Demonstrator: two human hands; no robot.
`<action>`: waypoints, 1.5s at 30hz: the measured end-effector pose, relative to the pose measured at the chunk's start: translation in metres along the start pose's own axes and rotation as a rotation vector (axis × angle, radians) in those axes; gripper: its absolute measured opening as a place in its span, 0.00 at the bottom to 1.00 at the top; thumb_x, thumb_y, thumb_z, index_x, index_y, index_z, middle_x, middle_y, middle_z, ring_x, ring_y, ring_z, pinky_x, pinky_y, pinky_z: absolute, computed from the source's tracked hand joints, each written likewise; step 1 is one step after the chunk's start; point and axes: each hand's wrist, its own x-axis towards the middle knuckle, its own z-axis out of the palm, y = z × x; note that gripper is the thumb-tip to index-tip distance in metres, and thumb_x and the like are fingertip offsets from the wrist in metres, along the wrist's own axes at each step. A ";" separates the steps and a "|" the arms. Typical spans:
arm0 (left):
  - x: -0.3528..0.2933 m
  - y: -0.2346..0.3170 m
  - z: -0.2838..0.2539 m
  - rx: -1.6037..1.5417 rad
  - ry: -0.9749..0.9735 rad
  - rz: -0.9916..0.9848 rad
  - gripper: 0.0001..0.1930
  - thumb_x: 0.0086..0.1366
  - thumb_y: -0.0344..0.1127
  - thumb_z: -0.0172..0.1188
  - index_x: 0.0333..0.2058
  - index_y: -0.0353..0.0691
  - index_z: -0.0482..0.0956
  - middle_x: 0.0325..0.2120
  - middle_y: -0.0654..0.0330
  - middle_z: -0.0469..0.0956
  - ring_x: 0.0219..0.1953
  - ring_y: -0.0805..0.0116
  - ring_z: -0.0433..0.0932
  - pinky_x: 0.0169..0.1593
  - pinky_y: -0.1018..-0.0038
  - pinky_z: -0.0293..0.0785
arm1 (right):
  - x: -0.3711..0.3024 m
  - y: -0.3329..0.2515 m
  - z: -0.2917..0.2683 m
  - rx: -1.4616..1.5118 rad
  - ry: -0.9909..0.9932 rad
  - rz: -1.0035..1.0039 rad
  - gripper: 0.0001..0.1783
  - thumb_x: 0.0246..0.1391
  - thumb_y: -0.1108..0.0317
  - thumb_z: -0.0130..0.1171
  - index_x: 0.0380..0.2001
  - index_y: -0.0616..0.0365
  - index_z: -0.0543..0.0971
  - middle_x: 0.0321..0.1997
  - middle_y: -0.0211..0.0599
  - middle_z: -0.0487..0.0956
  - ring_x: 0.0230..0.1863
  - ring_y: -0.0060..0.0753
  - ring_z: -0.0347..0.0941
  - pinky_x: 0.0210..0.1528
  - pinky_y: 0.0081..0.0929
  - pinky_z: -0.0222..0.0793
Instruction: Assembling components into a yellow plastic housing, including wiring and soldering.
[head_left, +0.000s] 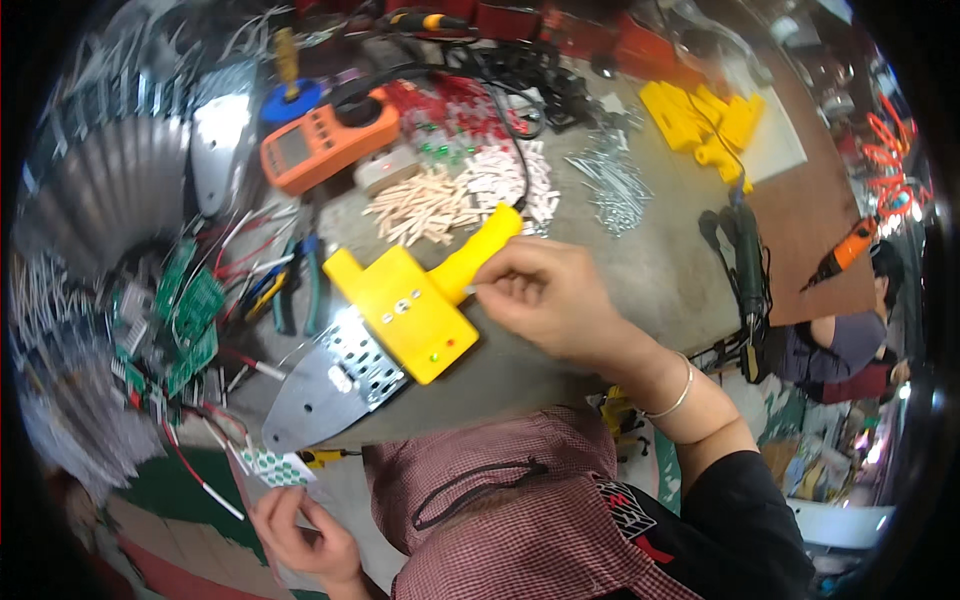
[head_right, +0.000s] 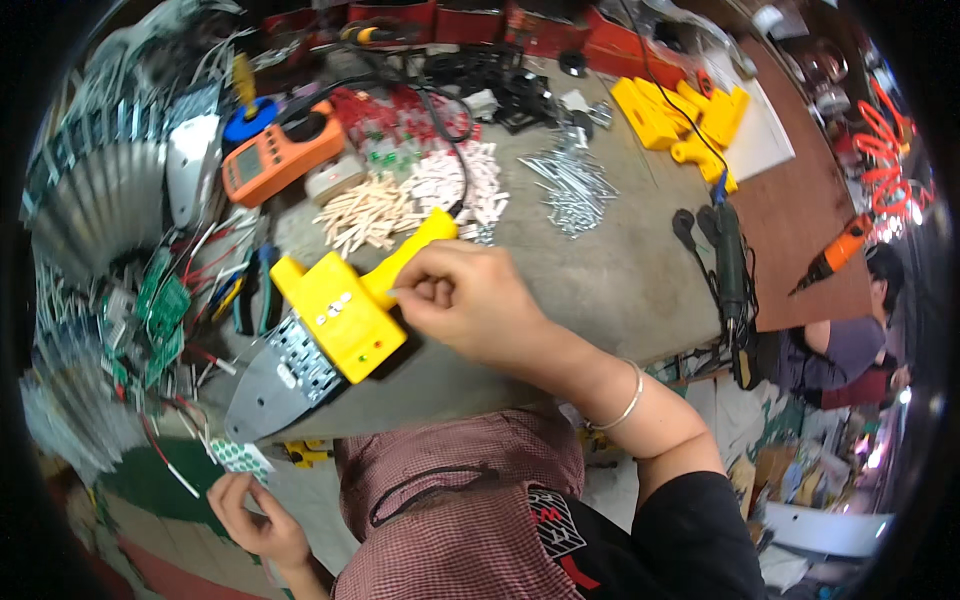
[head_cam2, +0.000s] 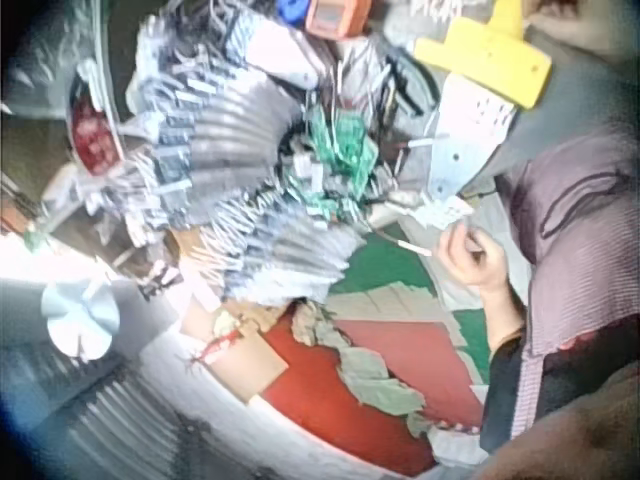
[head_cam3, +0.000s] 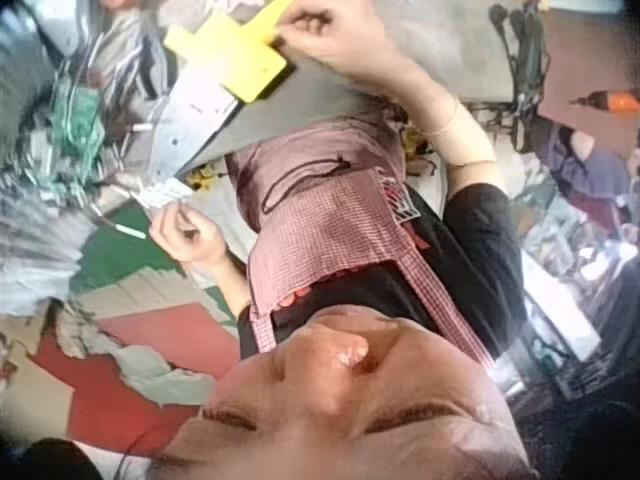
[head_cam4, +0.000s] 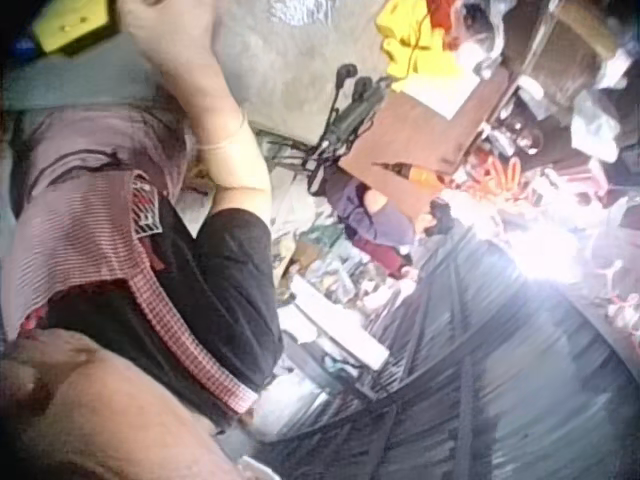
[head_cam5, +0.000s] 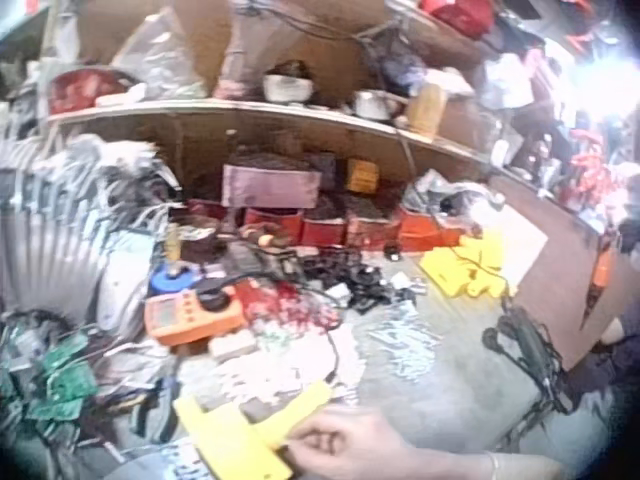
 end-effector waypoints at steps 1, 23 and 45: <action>0.004 0.005 0.007 -0.011 -0.018 0.027 0.12 0.52 0.14 0.53 0.35 0.32 0.76 0.34 0.51 0.72 0.36 0.54 0.72 0.39 0.65 0.68 | -0.001 0.005 -0.001 -0.007 -0.006 -0.035 0.04 0.47 0.74 0.63 0.29 0.61 0.80 0.24 0.31 0.77 0.23 0.18 0.71 0.26 0.18 0.68; 0.051 0.075 0.039 0.031 -0.104 0.209 0.05 0.59 0.19 0.61 0.34 0.30 0.77 0.32 0.48 0.75 0.33 0.53 0.75 0.37 0.63 0.73 | 0.096 0.085 -0.136 -0.667 0.321 -0.288 0.08 0.47 0.67 0.62 0.32 0.57 0.82 0.34 0.40 0.80 0.42 0.41 0.76 0.44 0.35 0.72; 0.073 0.105 0.065 -0.136 -0.216 0.387 0.15 0.46 0.15 0.59 0.34 0.36 0.80 0.31 0.54 0.76 0.29 0.58 0.75 0.32 0.69 0.71 | 0.152 0.129 -0.165 -0.408 0.681 -0.349 0.17 0.56 0.55 0.58 0.39 0.58 0.82 0.35 0.45 0.81 0.39 0.46 0.78 0.43 0.36 0.72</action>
